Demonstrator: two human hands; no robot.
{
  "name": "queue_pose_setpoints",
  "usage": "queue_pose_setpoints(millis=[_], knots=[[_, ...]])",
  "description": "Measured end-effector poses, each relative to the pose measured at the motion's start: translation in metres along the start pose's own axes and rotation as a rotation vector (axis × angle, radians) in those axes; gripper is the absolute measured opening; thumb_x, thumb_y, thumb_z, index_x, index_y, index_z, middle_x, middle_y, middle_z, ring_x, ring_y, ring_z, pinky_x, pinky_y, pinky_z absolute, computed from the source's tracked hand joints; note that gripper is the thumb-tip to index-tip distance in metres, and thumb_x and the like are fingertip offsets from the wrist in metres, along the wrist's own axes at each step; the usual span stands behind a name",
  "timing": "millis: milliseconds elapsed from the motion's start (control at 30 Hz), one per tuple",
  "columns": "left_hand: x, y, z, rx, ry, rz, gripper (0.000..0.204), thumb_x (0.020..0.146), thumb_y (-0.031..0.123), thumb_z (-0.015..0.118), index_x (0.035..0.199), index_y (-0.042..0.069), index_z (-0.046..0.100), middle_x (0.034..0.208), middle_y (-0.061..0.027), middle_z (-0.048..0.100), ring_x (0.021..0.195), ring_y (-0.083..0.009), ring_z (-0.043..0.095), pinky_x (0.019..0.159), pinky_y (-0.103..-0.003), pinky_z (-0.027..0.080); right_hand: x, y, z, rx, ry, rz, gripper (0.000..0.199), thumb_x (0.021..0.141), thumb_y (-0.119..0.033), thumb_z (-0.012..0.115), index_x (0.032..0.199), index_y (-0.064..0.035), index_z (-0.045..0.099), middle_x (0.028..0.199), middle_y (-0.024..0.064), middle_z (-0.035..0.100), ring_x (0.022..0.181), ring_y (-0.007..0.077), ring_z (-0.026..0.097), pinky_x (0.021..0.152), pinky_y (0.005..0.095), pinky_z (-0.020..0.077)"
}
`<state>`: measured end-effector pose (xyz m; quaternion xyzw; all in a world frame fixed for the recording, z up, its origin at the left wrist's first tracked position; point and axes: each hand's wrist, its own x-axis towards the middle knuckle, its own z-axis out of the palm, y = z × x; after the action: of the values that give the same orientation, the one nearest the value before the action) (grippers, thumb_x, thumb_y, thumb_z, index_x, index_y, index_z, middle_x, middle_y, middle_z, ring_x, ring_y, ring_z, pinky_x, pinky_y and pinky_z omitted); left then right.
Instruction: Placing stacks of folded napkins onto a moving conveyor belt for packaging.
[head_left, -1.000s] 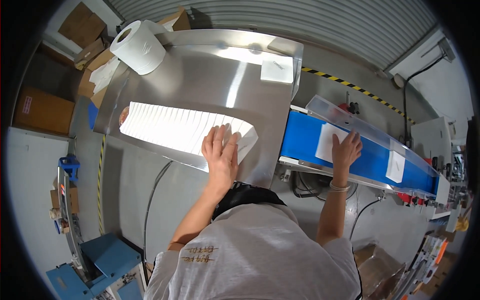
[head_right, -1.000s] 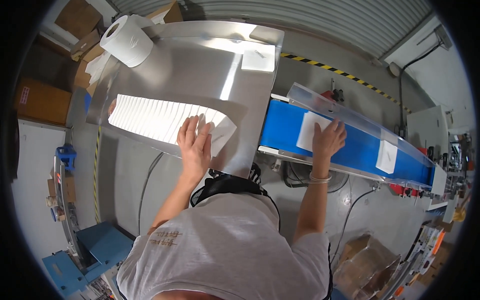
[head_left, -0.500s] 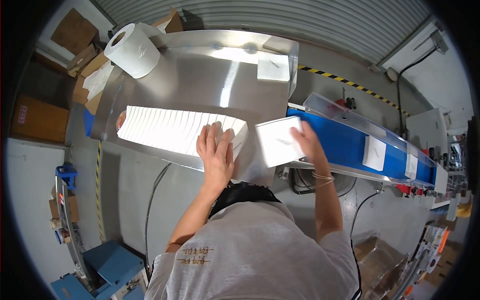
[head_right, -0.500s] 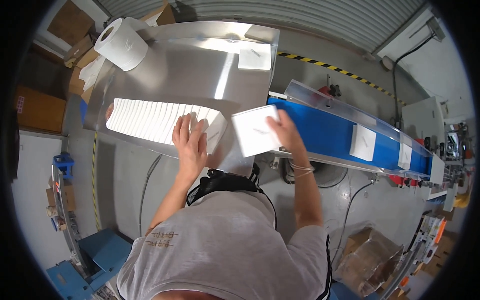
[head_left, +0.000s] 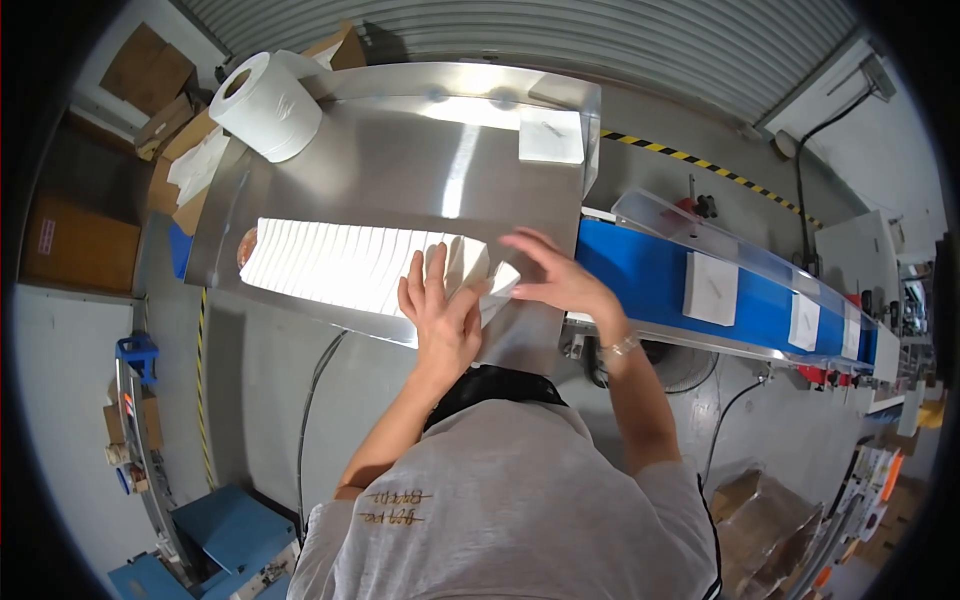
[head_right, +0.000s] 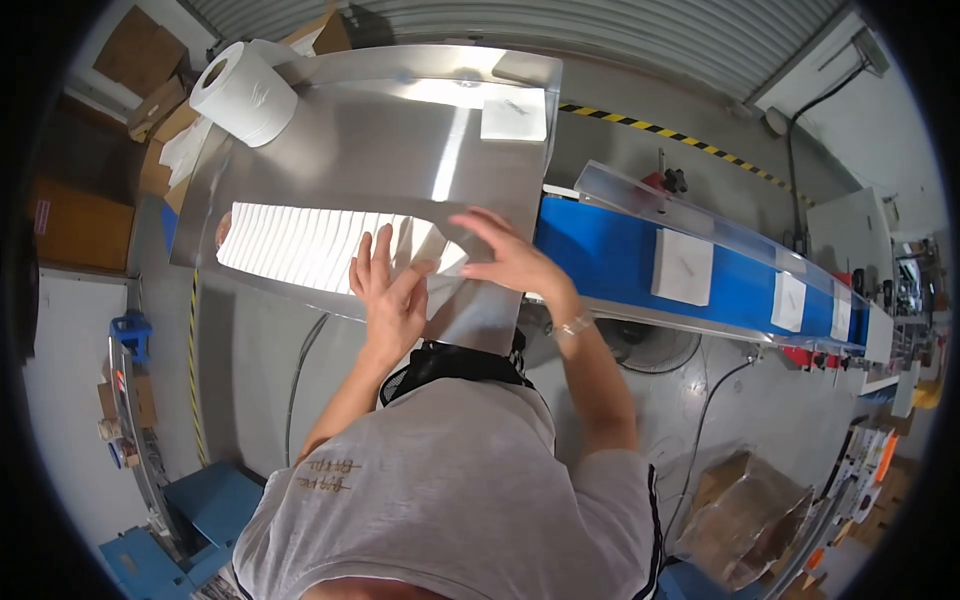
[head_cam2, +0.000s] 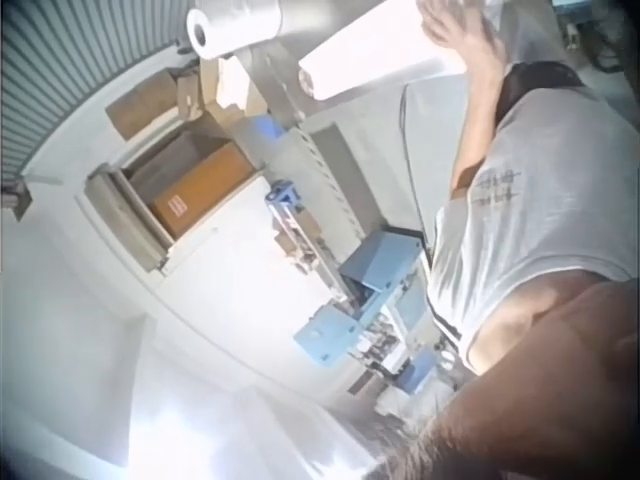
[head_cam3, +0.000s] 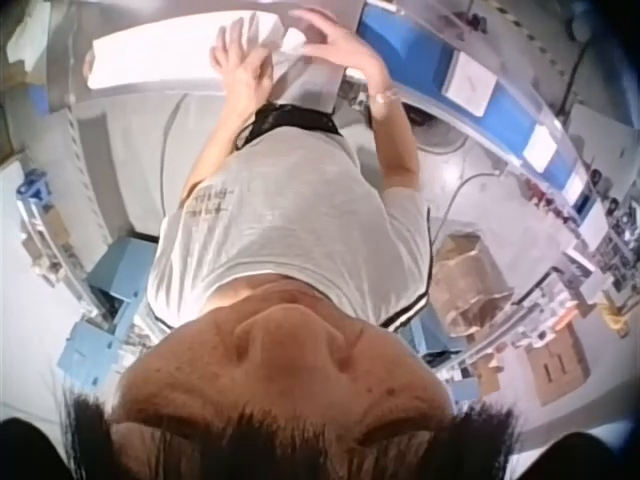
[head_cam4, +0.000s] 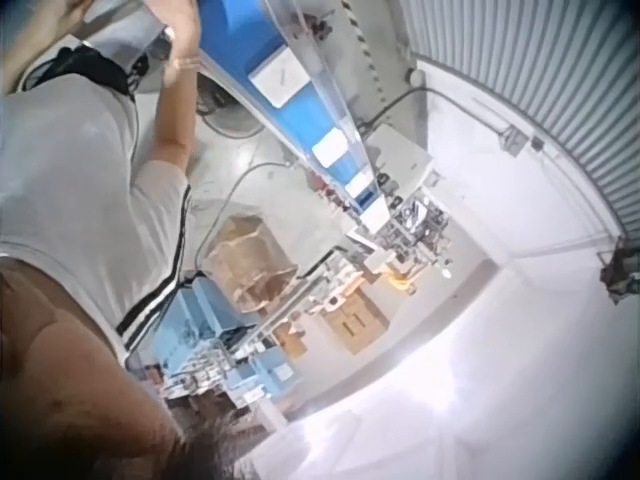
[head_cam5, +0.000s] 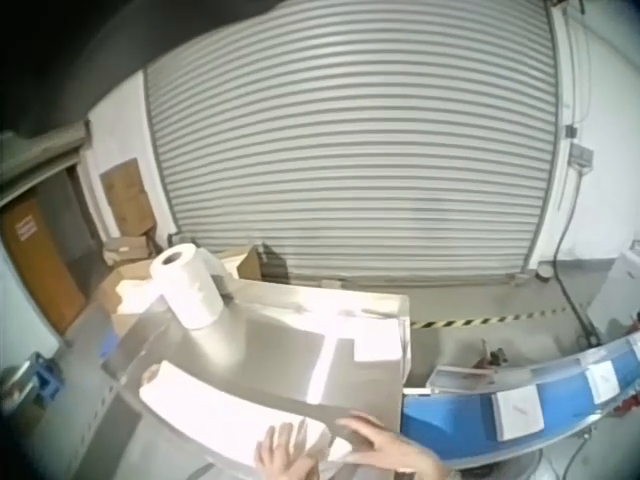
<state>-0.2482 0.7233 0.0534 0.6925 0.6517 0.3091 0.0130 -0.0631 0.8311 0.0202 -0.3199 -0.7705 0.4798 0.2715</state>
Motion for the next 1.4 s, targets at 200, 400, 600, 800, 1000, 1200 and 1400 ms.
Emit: queue_pose_setpoints(millis=[200,400,600,800,1000,1200,1400], knots=[[-0.005,-0.019,-0.001,-0.004,0.041,-0.098,0.046,0.08,0.006,0.063,0.124,0.008,0.054,0.145,-0.0234,0.027,0.134,-0.0452,0.021,0.106,-0.058,0.016,-0.017,0.026,-0.002,0.244,0.058,0.337,0.033,0.087,-0.026,0.067,0.109,-0.0036,0.057,0.09,0.004,0.06,0.082,0.0116,0.054,0.074,0.0292,0.0467],[-0.006,-0.023,0.002,-0.001,0.098,-0.035,0.035,0.08,-0.002,0.06,0.115,0.004,0.061,0.137,-0.0209,0.04,0.129,-0.0434,0.032,0.105,-0.056,0.021,-0.096,0.103,-0.072,-0.284,0.811,0.69,0.028,0.087,-0.029,0.065,0.093,-0.0032,0.058,0.074,0.0115,0.057,0.068,0.0217,0.055,0.061,0.0326,0.0431],[-0.003,-0.018,0.002,0.012,0.101,-0.032,0.034,0.077,-0.003,0.06,0.109,0.008,0.065,0.136,-0.0198,0.041,0.128,-0.0424,0.033,0.106,-0.055,0.019,-0.078,0.061,-0.068,-0.871,0.699,0.308,0.056,0.074,-0.022,0.075,0.122,-0.0068,0.052,0.119,0.0146,0.057,0.107,0.0314,0.053,0.09,0.0415,0.0433],[-0.002,-0.012,-0.004,0.019,0.0,-0.023,0.033,0.076,0.0,0.062,0.107,0.012,0.066,0.141,-0.0206,0.036,0.134,-0.0438,0.024,0.106,-0.057,0.014,0.015,-0.001,0.009,0.109,-0.021,0.077,0.051,0.075,-0.015,0.073,0.122,-0.0059,0.053,0.136,0.013,0.045,0.123,0.0284,0.044,0.095,0.0356,0.0418],[-0.006,-0.029,-0.002,0.0,0.103,-0.108,0.041,0.079,0.008,0.064,0.119,0.004,0.058,0.146,-0.0227,0.027,0.135,-0.0457,0.02,0.107,-0.059,0.014,-0.011,0.018,0.003,0.355,0.04,0.363,0.028,0.091,-0.021,0.063,0.108,-0.0012,0.054,0.099,0.0007,0.06,0.091,0.0068,0.054,0.079,0.0236,0.0468],[-0.003,-0.031,-0.001,-0.03,0.122,-0.067,0.038,0.078,-0.004,0.06,0.115,0.005,0.061,0.136,-0.0194,0.041,0.128,-0.0418,0.033,0.105,-0.056,0.022,-0.113,0.137,-0.068,-0.28,0.743,0.556,0.033,0.088,-0.023,0.063,0.111,-0.0008,0.055,0.096,0.013,0.063,0.089,0.0288,0.061,0.078,0.0369,0.0487],[-0.005,-0.032,-0.002,-0.013,0.117,-0.062,0.032,0.078,-0.004,0.059,0.109,0.006,0.065,0.137,-0.0201,0.04,0.13,-0.0426,0.031,0.106,-0.057,0.019,-0.077,0.042,-0.064,-0.93,0.797,0.491,0.059,0.074,-0.024,0.075,0.125,-0.0031,0.051,0.116,0.019,0.058,0.107,0.0346,0.054,0.092,0.0428,0.0418]])
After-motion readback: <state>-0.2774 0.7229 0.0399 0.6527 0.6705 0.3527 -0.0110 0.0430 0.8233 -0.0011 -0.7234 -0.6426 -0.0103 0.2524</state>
